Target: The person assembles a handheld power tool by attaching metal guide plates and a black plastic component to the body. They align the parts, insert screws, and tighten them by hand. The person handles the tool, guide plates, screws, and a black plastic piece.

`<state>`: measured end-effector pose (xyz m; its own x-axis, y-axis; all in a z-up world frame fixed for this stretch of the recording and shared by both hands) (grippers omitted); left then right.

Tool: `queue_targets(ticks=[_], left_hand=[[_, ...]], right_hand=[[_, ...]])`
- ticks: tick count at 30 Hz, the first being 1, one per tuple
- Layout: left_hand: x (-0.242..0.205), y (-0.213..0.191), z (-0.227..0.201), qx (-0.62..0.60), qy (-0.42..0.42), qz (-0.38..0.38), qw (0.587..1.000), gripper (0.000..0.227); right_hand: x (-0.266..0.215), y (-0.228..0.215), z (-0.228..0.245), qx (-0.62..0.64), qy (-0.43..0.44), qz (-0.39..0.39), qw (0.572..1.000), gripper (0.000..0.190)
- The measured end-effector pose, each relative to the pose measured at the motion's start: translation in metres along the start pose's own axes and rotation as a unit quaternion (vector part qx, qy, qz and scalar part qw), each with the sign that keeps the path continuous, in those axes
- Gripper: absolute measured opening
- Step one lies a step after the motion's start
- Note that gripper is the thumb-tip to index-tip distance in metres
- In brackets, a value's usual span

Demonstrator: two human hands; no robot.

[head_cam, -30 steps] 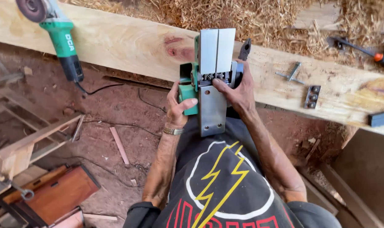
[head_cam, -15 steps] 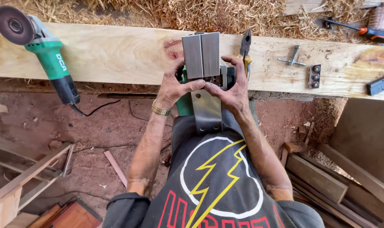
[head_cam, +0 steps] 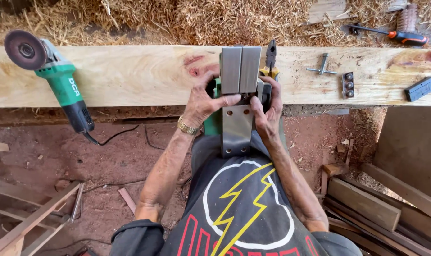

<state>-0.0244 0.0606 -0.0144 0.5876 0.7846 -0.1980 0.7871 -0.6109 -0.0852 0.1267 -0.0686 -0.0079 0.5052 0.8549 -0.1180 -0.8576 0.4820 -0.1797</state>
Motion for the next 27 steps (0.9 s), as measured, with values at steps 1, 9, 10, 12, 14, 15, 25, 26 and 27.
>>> queue_targets(ticks=[1,9,10,12,14,15,25,26,27], left_hand=[[0.002,0.001,-0.003,-0.001,0.001,0.0,1.0,0.061],[0.0,-0.005,-0.009,-0.049,-0.066,0.0,0.997,0.069],[0.002,-0.007,-0.007,-0.048,-0.067,-0.005,0.997,0.069],[0.003,-0.009,-0.008,-0.038,-0.045,-0.006,0.998,0.068],[0.005,-0.012,-0.009,-0.008,-0.021,-0.015,1.0,0.069],[0.006,-0.012,-0.011,0.022,0.002,-0.021,1.0,0.069],[0.005,-0.01,-0.013,0.07,0.021,-0.041,0.996,0.071],[0.005,-0.01,-0.013,0.074,0.022,-0.042,0.996,0.07],[0.005,-0.01,-0.013,0.078,0.023,-0.044,0.996,0.069]], right_hand=[[0.002,0.001,-0.001,-0.001,-0.001,-0.001,1.0,0.049],[0.001,0.005,-0.006,-0.036,-0.019,0.005,0.999,0.043],[0.003,0.006,-0.01,-0.035,-0.019,0.01,0.999,0.043],[0.004,0.005,-0.016,-0.012,-0.024,0.02,0.999,0.045],[0.004,0.007,-0.018,-0.017,-0.017,0.02,1.0,0.046],[0.004,0.006,-0.019,-0.022,-0.011,0.016,1.0,0.047],[0.007,0.002,-0.014,-0.078,-0.024,0.009,0.997,0.044],[0.007,0.002,-0.013,-0.086,-0.029,0.009,0.996,0.043],[0.008,0.002,-0.012,-0.094,-0.034,0.009,0.995,0.042]])
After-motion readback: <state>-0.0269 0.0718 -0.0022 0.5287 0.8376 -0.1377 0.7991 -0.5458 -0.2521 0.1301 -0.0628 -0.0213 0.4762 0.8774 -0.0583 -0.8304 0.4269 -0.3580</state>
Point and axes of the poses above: each hand's wrist, its own x-axis towards the middle knuckle, its own y-axis out of the palm, z = x × y, the point moved 8 cm from there along x, towards the middle knuckle, and after that the axes turned 6 degrees about -x, right-handed, at the moved point
